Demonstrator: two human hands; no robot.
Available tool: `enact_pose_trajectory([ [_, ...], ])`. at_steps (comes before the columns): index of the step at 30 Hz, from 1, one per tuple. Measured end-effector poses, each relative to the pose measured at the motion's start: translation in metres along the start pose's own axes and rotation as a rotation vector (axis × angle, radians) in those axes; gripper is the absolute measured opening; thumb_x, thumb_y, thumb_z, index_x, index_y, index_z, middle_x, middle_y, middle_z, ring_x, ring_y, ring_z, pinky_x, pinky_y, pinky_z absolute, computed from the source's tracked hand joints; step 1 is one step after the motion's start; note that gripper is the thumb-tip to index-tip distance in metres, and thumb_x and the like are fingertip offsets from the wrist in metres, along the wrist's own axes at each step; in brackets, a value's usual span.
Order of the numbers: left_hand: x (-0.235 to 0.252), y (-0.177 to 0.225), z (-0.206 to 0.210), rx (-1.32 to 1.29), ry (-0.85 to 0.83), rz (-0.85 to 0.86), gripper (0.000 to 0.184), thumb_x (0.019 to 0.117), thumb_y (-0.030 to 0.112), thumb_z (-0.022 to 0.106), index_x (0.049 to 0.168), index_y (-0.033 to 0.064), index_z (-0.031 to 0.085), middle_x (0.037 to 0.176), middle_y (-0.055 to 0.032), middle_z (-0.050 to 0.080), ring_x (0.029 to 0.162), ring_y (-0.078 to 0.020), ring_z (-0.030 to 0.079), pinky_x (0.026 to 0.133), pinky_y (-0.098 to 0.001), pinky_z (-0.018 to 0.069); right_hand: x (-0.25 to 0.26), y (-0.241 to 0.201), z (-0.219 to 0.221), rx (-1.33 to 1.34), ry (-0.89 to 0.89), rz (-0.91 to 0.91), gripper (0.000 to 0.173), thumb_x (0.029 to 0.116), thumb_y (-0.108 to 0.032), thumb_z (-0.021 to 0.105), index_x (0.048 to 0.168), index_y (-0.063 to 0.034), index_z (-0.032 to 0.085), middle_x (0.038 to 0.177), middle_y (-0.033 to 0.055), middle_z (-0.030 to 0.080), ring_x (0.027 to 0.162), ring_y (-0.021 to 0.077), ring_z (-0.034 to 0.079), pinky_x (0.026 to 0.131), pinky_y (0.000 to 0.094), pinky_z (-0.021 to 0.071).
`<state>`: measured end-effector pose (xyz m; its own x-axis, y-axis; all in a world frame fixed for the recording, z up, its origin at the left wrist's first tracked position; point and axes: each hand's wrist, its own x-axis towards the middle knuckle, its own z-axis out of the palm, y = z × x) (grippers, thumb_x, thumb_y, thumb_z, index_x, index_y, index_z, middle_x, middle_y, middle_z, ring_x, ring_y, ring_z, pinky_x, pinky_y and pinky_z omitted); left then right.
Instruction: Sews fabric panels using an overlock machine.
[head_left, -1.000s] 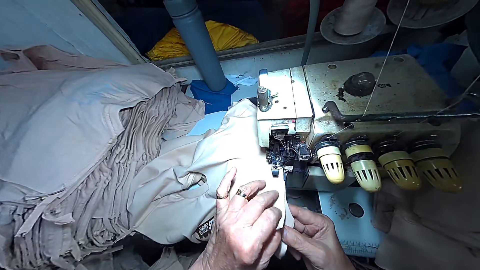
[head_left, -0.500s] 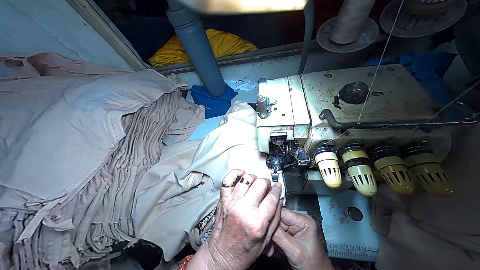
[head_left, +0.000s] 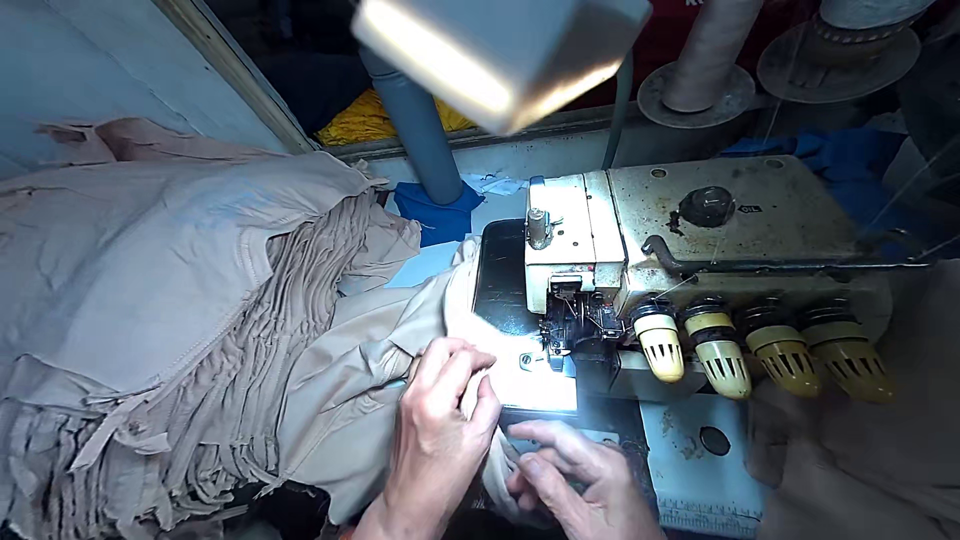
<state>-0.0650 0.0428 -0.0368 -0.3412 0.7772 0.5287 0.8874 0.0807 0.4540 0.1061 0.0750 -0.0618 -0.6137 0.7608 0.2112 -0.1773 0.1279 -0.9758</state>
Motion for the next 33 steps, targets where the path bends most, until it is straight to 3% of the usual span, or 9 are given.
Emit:
enact_pose_trajectory([
  [5,-0.039,0.043,-0.032,-0.382,-0.417,-0.046,0.012,0.089,0.0,0.063,0.095,-0.0033,0.073,0.093,-0.0152,0.071,0.086,-0.0163,0.069,0.077,-0.0276,0.0574,0.002,0.009,-0.025,-0.168,-0.127,-0.232,0.038,0.1094,-0.022,0.048,0.123,0.0082,0.067,0.106,0.0147,0.076,0.095,0.0106,0.073,0.088,0.0251,0.0583],
  [8,-0.041,0.059,-0.036,-0.466,-0.641,0.008,0.018,0.0961,0.006,0.063,0.109,-0.0012,0.075,0.105,-0.0172,0.073,0.096,-0.025,0.072,0.082,-0.0387,0.059,-0.006,0.014,-0.058,-0.311,0.051,-0.153,0.017,0.0966,-0.004,0.06,0.092,0.0037,0.074,0.085,0.0057,0.075,0.079,0.0,0.069,0.075,0.0176,0.0577],
  [13,-0.023,0.083,-0.028,-0.514,-0.554,0.213,0.035,0.101,0.002,0.055,0.134,-0.0014,0.065,0.135,-0.0178,0.067,0.12,-0.0236,0.069,0.098,-0.0349,0.0565,-0.026,-0.015,-0.092,-0.416,0.111,-0.104,0.02,0.0975,-0.006,0.06,0.089,0.0089,0.07,0.076,0.0038,0.071,0.072,-0.0088,0.062,0.071,0.0118,0.0528],
  [15,-0.024,0.085,-0.022,-0.368,-0.576,0.254,0.038,0.1015,0.01,0.057,0.138,0.0045,0.063,0.133,-0.0139,0.069,0.108,-0.0227,0.073,0.08,-0.0352,0.0592,-0.033,-0.018,-0.09,-0.357,0.034,-0.162,0.026,0.1024,-0.011,0.057,0.085,0.0067,0.064,0.073,0.0061,0.069,0.071,-0.0054,0.062,0.069,0.0142,0.0511],
  [18,-0.026,0.082,-0.012,-0.213,-0.581,0.256,0.034,0.0974,0.021,0.064,0.127,0.0043,0.07,0.091,-0.0117,0.07,0.069,-0.0268,0.069,0.051,-0.041,0.0508,-0.038,-0.017,-0.084,-0.24,0.021,-0.181,0.023,0.1046,-0.014,0.058,0.095,0.0041,0.07,0.087,0.0007,0.075,0.085,-0.0058,0.068,0.08,0.0171,0.0565],
  [21,-0.027,0.078,-0.008,-0.162,-0.544,0.309,0.026,0.0958,0.026,0.066,0.109,0.0043,0.074,0.081,-0.0109,0.065,0.064,-0.0256,0.065,0.05,-0.0385,0.0487,-0.041,-0.016,-0.078,-0.213,0.054,-0.175,0.02,0.1045,-0.014,0.059,0.097,0.0012,0.071,0.09,-0.0039,0.075,0.087,-0.0065,0.068,0.08,0.0168,0.057],
  [28,-0.037,0.072,-0.011,-0.32,-0.272,0.358,0.036,0.0914,0.019,0.074,0.124,0.0047,0.071,0.122,-0.0186,0.071,0.106,-0.0265,0.072,0.083,-0.0349,0.0596,-0.048,-0.016,-0.075,-0.077,0.214,-0.077,0.021,0.1013,-0.008,0.06,0.099,-0.0219,0.076,0.092,-0.0188,0.075,0.083,-0.0061,0.069,0.076,0.0167,0.058],
  [31,-0.053,0.039,-0.023,-0.166,-0.163,0.314,0.019,0.0936,0.014,0.062,0.105,0.0058,0.075,0.105,-0.0106,0.075,0.094,-0.0201,0.073,0.077,-0.0331,0.0601,-0.044,-0.016,-0.079,-0.166,0.333,-0.028,0.022,0.0983,0.001,0.056,0.097,-0.0136,0.073,0.086,-0.0167,0.074,0.077,-0.0069,0.067,0.072,0.0159,0.0575],
  [33,-0.067,0.006,-0.024,-0.074,-0.114,0.128,0.019,0.0901,0.009,0.059,0.096,0.0057,0.076,0.094,-0.0074,0.075,0.081,-0.0154,0.073,0.069,-0.0305,0.0604,-0.041,-0.011,-0.077,-0.366,0.384,-0.116,0.016,0.0951,0.001,0.059,0.107,0.0071,0.067,0.094,-0.0016,0.073,0.086,-0.0041,0.066,0.078,0.0166,0.0562],
])
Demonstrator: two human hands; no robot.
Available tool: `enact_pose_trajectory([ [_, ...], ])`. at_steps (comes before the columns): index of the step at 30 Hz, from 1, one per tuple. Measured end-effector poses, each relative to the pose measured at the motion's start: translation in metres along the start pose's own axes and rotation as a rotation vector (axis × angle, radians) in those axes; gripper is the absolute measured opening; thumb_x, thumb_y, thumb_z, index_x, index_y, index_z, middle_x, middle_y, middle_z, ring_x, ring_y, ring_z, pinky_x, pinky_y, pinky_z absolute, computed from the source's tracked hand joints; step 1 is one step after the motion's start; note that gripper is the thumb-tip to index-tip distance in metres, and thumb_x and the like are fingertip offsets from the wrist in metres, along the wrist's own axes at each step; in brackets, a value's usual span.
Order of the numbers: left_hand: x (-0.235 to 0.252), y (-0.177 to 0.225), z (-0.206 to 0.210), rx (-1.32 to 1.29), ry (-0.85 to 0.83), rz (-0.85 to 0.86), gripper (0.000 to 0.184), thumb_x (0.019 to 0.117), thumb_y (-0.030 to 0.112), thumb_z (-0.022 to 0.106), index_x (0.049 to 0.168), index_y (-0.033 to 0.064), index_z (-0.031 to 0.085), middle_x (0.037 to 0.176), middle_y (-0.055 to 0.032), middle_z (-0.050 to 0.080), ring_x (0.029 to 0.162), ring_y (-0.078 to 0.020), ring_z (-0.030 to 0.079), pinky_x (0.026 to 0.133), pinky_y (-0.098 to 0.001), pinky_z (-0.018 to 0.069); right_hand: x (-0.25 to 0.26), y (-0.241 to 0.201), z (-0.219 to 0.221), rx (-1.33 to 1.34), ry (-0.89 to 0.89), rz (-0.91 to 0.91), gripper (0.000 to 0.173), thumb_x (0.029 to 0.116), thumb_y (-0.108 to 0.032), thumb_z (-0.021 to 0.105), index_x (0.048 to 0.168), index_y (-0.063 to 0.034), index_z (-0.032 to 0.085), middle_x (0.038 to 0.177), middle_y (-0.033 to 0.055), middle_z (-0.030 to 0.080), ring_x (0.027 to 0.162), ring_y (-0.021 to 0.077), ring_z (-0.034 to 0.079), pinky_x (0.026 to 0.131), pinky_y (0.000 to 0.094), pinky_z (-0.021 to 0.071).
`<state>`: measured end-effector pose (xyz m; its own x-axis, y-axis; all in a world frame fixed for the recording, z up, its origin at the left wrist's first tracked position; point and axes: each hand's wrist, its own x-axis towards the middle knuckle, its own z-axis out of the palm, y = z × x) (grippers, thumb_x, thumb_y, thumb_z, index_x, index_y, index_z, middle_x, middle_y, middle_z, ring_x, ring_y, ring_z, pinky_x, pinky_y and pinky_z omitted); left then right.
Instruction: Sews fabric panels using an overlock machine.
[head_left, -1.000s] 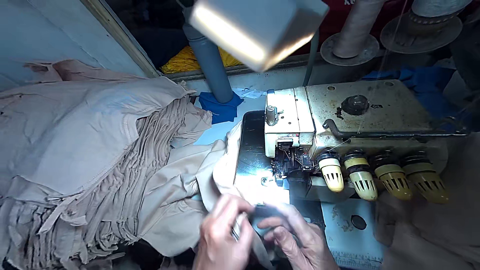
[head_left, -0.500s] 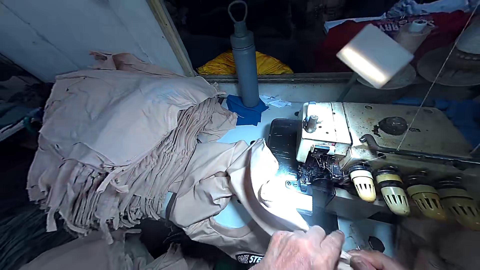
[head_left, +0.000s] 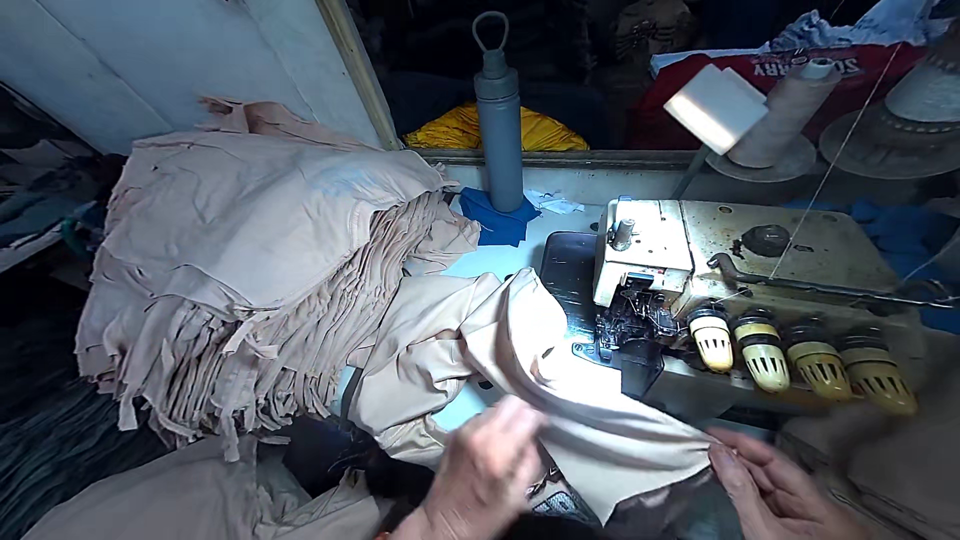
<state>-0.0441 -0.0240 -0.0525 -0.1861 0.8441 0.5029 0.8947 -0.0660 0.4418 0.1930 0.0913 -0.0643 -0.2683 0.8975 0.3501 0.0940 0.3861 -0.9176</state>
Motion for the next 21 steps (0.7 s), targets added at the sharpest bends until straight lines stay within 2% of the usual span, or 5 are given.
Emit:
enact_pose_trajectory([
  [7,-0.027,-0.047,0.022,-0.153,0.042,-0.403,0.024,0.0818,-0.006,0.051,0.088,0.0007,0.073,0.091,-0.0087,0.074,0.086,-0.0149,0.072,0.08,-0.0304,0.0582,-0.015,-0.005,0.122,-0.16,-0.482,-0.473,0.039,0.0956,-0.024,0.068,0.123,0.0041,0.069,0.123,0.0183,0.072,0.114,0.0261,0.07,0.099,0.0373,0.0568],
  [10,-0.033,-0.049,0.023,-0.197,0.047,-0.46,0.026,0.0846,-0.005,0.049,0.088,0.0017,0.073,0.09,-0.0063,0.074,0.086,-0.0122,0.071,0.081,-0.0285,0.0577,-0.008,0.038,0.162,-0.424,-0.318,-0.595,0.025,0.0881,-0.021,0.068,0.099,0.0008,0.076,0.08,0.0116,0.074,0.07,0.0253,0.074,0.063,0.039,0.0616],
  [13,-0.041,-0.055,0.021,-0.194,0.045,-0.407,0.028,0.0845,-0.004,0.049,0.087,0.0045,0.075,0.092,-0.0042,0.075,0.089,-0.01,0.071,0.084,-0.0252,0.0581,-0.011,0.047,0.171,-0.458,-0.225,-0.576,0.013,0.0865,-0.009,0.063,0.083,-0.0037,0.075,0.075,0.0107,0.073,0.066,0.0236,0.073,0.059,0.0372,0.0605],
  [19,-0.051,-0.036,0.015,-0.198,0.066,-0.38,0.027,0.0861,0.007,0.067,0.105,-0.0122,0.07,0.101,-0.0209,0.073,0.096,-0.0242,0.073,0.09,-0.0384,0.0579,0.009,-0.041,0.131,0.529,-0.663,-0.069,0.016,0.0993,-0.012,0.06,0.096,-0.0002,0.07,0.087,-0.0008,0.07,0.081,-0.0018,0.064,0.074,0.0178,0.0548],
  [21,-0.042,-0.002,-0.018,-0.48,-0.044,-0.484,0.035,0.0898,0.005,0.068,0.114,-0.0188,0.062,0.105,-0.0208,0.07,0.1,-0.0127,0.068,0.095,-0.0237,0.0505,0.017,-0.076,0.115,0.795,-0.807,-0.025,0.012,0.1008,-0.011,0.059,0.097,-0.0042,0.068,0.088,-0.0054,0.067,0.082,-0.0048,0.061,0.074,0.0159,0.0517],
])
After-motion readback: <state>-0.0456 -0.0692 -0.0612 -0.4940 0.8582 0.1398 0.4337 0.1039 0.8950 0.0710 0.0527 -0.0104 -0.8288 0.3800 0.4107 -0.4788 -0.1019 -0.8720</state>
